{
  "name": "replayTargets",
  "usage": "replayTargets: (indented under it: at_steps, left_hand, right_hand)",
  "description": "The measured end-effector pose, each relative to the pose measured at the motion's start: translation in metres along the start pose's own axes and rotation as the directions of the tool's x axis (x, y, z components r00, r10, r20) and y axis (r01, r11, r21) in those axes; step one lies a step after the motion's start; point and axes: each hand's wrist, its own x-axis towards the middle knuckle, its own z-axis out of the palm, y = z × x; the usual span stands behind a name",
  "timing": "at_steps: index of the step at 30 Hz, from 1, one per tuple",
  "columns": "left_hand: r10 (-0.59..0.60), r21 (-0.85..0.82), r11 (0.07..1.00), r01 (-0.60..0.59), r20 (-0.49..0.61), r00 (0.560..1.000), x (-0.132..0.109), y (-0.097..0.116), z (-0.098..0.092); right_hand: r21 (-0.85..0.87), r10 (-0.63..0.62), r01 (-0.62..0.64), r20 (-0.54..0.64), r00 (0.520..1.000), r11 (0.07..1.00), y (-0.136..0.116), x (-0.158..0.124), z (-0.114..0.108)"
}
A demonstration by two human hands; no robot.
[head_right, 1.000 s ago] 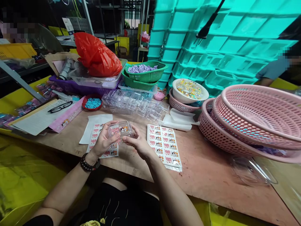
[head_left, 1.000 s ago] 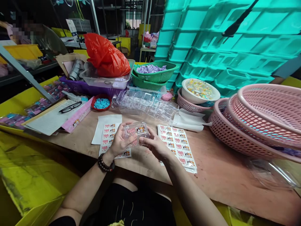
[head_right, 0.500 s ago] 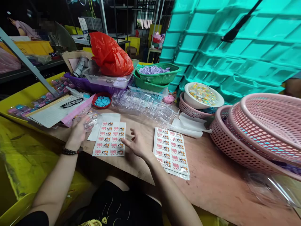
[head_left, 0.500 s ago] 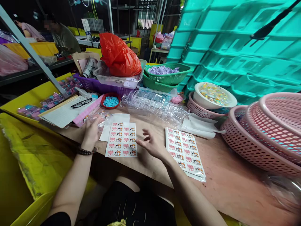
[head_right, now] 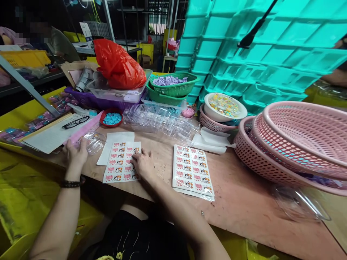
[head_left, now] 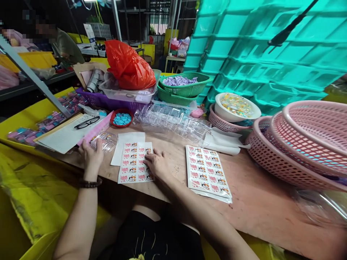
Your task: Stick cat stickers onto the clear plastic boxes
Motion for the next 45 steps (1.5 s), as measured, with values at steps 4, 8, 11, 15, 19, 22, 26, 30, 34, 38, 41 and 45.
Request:
replayTargets:
  at_steps: [4,8,11,15,19,22,26,30,34,38,41,45]
  left_hand:
    - [0.318,-0.037,0.945,-0.324,-0.116,0.941,-0.055,0.019,0.000]
    - [0.614,-0.238,0.789,-0.566,0.298,0.731,-0.092,0.035,0.011]
    - [0.660,-0.297,0.749,-0.592,0.408,0.631,-0.103,0.057,0.022]
    - [0.790,-0.403,0.603,-0.688,0.418,0.448,-0.114,0.125,0.050]
    - [0.838,-0.335,0.425,-0.841,0.498,0.225,-0.118,0.190,0.098]
    - [0.789,-0.329,0.477,-0.815,0.568,0.233,-0.113,0.207,0.127]
    - [0.785,-0.366,0.528,-0.767,0.556,0.275,-0.112,0.199,0.137]
    - [0.799,-0.532,0.597,-0.601,0.460,0.386,-0.124,0.182,0.117]
    - [0.645,-0.584,0.733,-0.348,0.435,0.628,-0.125,0.150,0.077]
    - [0.398,-0.138,0.915,-0.379,0.454,0.797,-0.110,0.104,0.043]
    - [0.160,0.239,0.912,-0.334,0.541,0.826,-0.103,0.078,0.034]
    - [0.051,0.362,0.874,-0.324,0.594,0.803,-0.096,0.069,0.037]
  right_hand:
    - [0.101,0.092,-0.077,-0.154,0.984,0.992,0.002,0.007,-0.005]
    - [0.244,0.277,-0.186,-0.427,0.861,0.952,0.032,0.001,-0.049]
    - [0.471,0.514,-0.250,-0.597,0.616,0.846,0.071,-0.018,-0.095]
    - [0.793,0.734,-0.159,-0.441,0.517,0.588,0.106,-0.027,-0.135]
    - [0.869,0.732,-0.137,-0.306,0.608,0.476,0.107,-0.015,-0.147]
    - [0.916,0.754,-0.119,-0.235,0.613,0.383,0.103,-0.016,-0.153]
    - [0.963,0.770,-0.077,-0.159,0.618,0.260,0.090,-0.041,-0.149]
    - [0.991,0.736,-0.064,-0.042,0.676,0.115,0.056,-0.068,-0.114]
    - [0.997,0.696,-0.066,0.071,0.715,-0.035,0.018,-0.078,-0.066]
    - [0.980,0.663,-0.065,0.174,0.728,-0.186,0.006,-0.073,-0.034]
    - [0.976,0.637,-0.109,0.207,0.743,-0.190,0.007,-0.071,-0.026]
    - [0.975,0.615,-0.165,0.221,0.757,-0.147,0.011,-0.086,-0.027]
